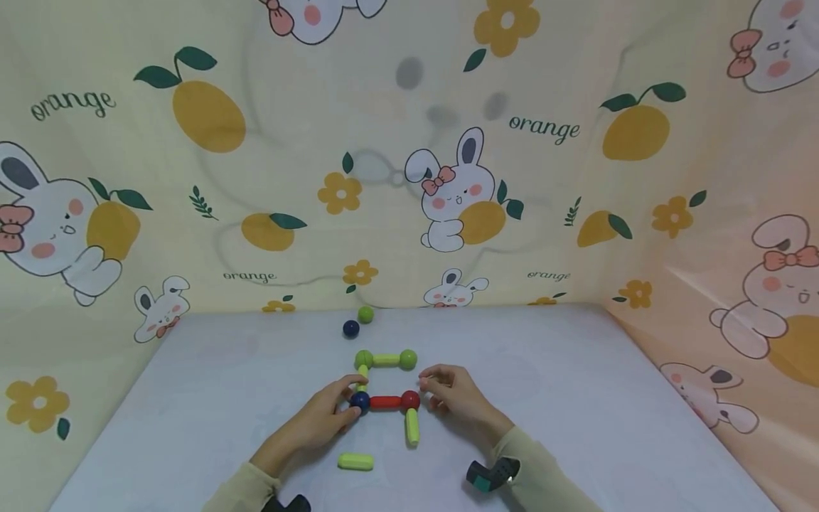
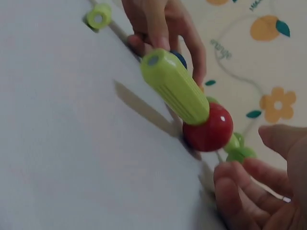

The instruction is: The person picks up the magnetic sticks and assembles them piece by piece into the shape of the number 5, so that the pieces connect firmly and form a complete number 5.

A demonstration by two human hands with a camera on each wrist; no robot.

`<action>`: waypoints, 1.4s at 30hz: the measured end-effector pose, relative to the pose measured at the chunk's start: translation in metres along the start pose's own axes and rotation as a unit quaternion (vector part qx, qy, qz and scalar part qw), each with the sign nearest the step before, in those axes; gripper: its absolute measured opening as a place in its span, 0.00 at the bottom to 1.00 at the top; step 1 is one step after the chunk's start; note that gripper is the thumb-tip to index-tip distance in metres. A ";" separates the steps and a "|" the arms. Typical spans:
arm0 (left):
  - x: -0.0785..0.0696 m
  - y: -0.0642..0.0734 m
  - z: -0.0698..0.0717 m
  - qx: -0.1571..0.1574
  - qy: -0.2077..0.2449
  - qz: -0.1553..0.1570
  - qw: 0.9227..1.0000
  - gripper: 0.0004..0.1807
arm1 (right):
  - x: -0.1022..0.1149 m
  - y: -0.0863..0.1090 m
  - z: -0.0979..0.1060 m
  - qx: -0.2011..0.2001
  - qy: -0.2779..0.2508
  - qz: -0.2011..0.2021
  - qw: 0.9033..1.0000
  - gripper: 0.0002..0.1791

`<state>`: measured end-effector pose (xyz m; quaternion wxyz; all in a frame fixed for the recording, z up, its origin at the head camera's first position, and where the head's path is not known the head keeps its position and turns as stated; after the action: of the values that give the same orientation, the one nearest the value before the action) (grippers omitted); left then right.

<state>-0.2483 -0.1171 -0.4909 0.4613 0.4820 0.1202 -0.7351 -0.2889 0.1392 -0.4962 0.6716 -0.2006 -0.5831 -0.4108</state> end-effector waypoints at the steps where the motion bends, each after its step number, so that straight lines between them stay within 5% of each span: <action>1: 0.000 0.000 0.000 0.000 0.000 -0.001 1.000 0.26 | -0.001 0.000 0.000 0.006 0.000 0.004 1.000 0.19; 15: -0.005 0.003 0.001 0.005 -0.002 -0.005 1.000 0.27 | -0.006 0.001 0.002 0.081 0.053 0.052 0.994 0.19; 42: 0.003 0.002 0.011 0.030 0.021 0.004 0.999 0.27 | -0.007 0.000 0.002 0.080 0.089 0.053 0.991 0.14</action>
<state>-0.2534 -0.1269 -0.4865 0.4475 0.5110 0.1057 -0.7262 -0.2900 0.1425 -0.5029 0.7558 -0.1395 -0.5402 -0.3426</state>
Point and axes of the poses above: each hand's wrist, its own y-axis away from the middle knuckle, its own z-axis out of the back of the hand, x = y × z, the point moved 4 cm from there along -y, towards the middle knuckle, and after that the axes turned 15 degrees about x, right-handed, at the moved point
